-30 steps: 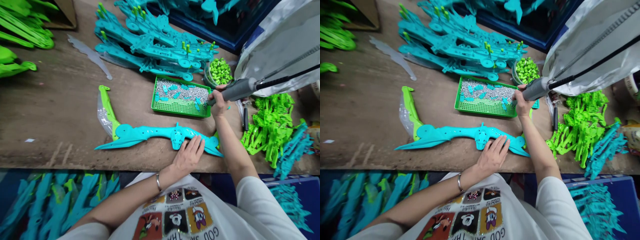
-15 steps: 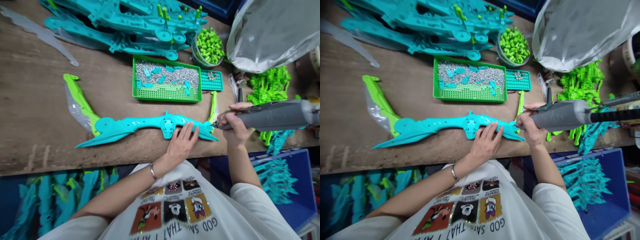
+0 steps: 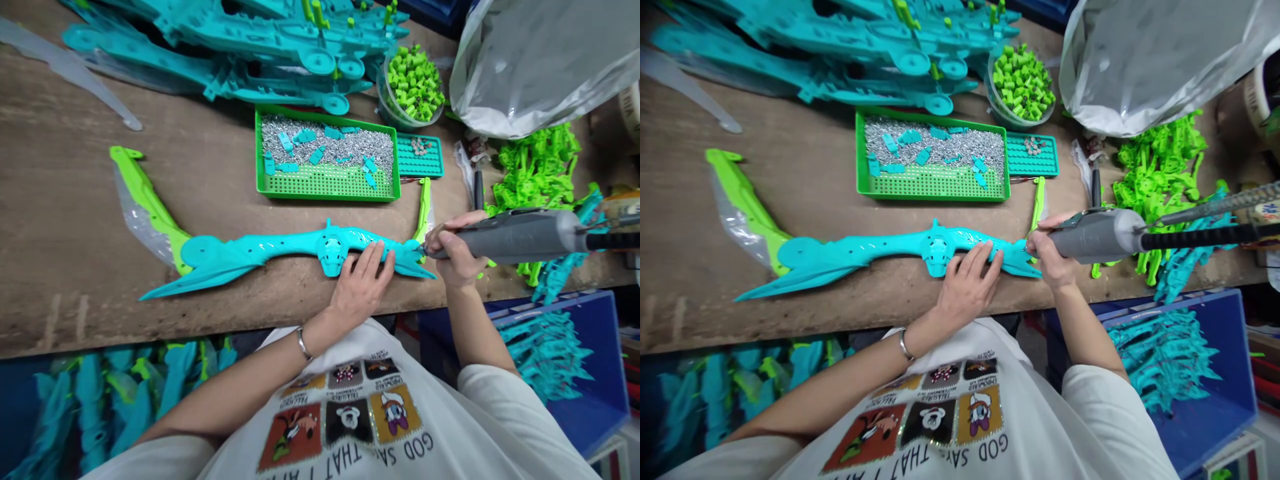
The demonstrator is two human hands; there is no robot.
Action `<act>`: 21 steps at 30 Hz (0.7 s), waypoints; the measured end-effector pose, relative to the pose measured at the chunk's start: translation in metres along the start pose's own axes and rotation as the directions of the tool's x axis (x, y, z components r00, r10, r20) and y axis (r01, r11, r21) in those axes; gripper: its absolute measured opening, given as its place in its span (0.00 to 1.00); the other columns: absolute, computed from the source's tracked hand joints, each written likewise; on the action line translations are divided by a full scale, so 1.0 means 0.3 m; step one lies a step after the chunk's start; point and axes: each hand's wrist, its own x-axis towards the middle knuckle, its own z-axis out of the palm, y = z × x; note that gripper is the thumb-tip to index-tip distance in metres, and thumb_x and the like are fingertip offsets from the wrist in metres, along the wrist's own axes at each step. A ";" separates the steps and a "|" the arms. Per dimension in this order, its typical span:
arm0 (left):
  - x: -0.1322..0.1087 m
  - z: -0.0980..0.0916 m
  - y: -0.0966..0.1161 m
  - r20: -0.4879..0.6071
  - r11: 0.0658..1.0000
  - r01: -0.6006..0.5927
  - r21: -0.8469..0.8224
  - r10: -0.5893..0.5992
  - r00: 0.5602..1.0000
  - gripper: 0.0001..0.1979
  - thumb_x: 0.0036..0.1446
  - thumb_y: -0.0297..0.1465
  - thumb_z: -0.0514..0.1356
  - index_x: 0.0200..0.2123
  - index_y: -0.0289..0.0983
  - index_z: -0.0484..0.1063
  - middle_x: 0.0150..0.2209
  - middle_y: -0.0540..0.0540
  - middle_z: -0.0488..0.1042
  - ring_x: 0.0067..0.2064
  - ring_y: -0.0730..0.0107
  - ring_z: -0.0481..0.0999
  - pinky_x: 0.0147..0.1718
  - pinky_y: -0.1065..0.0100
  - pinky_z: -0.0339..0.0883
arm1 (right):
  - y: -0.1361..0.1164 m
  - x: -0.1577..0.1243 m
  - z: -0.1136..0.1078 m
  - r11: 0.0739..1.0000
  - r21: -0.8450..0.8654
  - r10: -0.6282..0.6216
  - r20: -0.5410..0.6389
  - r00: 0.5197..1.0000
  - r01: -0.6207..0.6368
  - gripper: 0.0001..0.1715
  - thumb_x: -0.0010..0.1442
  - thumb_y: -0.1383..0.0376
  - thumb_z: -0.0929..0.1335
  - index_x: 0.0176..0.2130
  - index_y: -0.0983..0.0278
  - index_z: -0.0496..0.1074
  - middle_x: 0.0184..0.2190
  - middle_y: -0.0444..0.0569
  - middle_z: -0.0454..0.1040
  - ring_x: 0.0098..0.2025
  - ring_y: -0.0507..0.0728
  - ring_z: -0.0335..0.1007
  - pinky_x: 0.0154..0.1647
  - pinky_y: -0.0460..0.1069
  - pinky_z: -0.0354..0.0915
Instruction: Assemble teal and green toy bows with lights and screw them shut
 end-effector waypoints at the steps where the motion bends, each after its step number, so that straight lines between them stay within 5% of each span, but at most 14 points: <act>1: 0.000 0.000 0.001 -0.006 1.000 -0.002 0.008 0.002 1.000 0.29 0.71 0.31 0.52 0.73 0.35 0.59 0.73 0.31 0.59 0.72 0.48 0.62 0.61 0.49 0.58 | 0.008 0.003 -0.007 1.000 0.004 -0.003 0.039 0.999 0.003 0.17 0.55 0.53 0.77 0.36 0.55 0.69 0.19 0.37 0.68 0.19 0.55 0.66 0.23 0.52 0.66; 7: -0.003 0.007 0.006 -0.040 0.997 -0.003 0.077 0.006 0.999 0.27 0.71 0.31 0.52 0.71 0.35 0.62 0.73 0.34 0.60 0.72 0.50 0.63 0.60 0.51 0.59 | 0.053 0.056 -0.062 0.986 0.156 -0.021 0.436 0.900 -0.053 0.15 0.52 0.59 0.79 0.33 0.56 0.71 0.20 0.38 0.72 0.18 0.54 0.66 0.19 0.52 0.64; 12: -0.004 0.000 0.018 -0.025 0.994 0.000 0.111 0.002 1.000 0.27 0.71 0.30 0.53 0.71 0.35 0.61 0.72 0.35 0.62 0.71 0.52 0.64 0.60 0.53 0.61 | 0.034 0.131 -0.062 0.982 0.124 0.038 0.622 0.782 -0.146 0.15 0.52 0.63 0.78 0.40 0.60 0.77 0.21 0.41 0.73 0.19 0.54 0.67 0.18 0.50 0.63; 17: 0.036 -0.107 -0.009 0.059 1.000 -0.022 -0.017 0.023 0.998 0.26 0.71 0.38 0.56 0.67 0.32 0.66 0.69 0.34 0.66 0.68 0.50 0.68 0.62 0.53 0.61 | -0.036 0.187 0.030 0.942 0.335 -0.173 0.403 0.899 0.031 0.15 0.53 0.60 0.77 0.41 0.58 0.77 0.16 0.38 0.68 0.15 0.54 0.63 0.18 0.51 0.64; 21: 0.127 -0.234 -0.136 -0.016 0.994 -0.077 -0.072 0.076 0.997 0.22 0.73 0.37 0.54 0.62 0.32 0.71 0.65 0.35 0.72 0.65 0.51 0.71 0.63 0.52 0.61 | -0.051 0.203 0.117 0.921 0.353 -0.266 0.260 0.928 0.165 0.11 0.56 0.60 0.75 0.40 0.56 0.75 0.17 0.37 0.67 0.17 0.54 0.63 0.21 0.51 0.65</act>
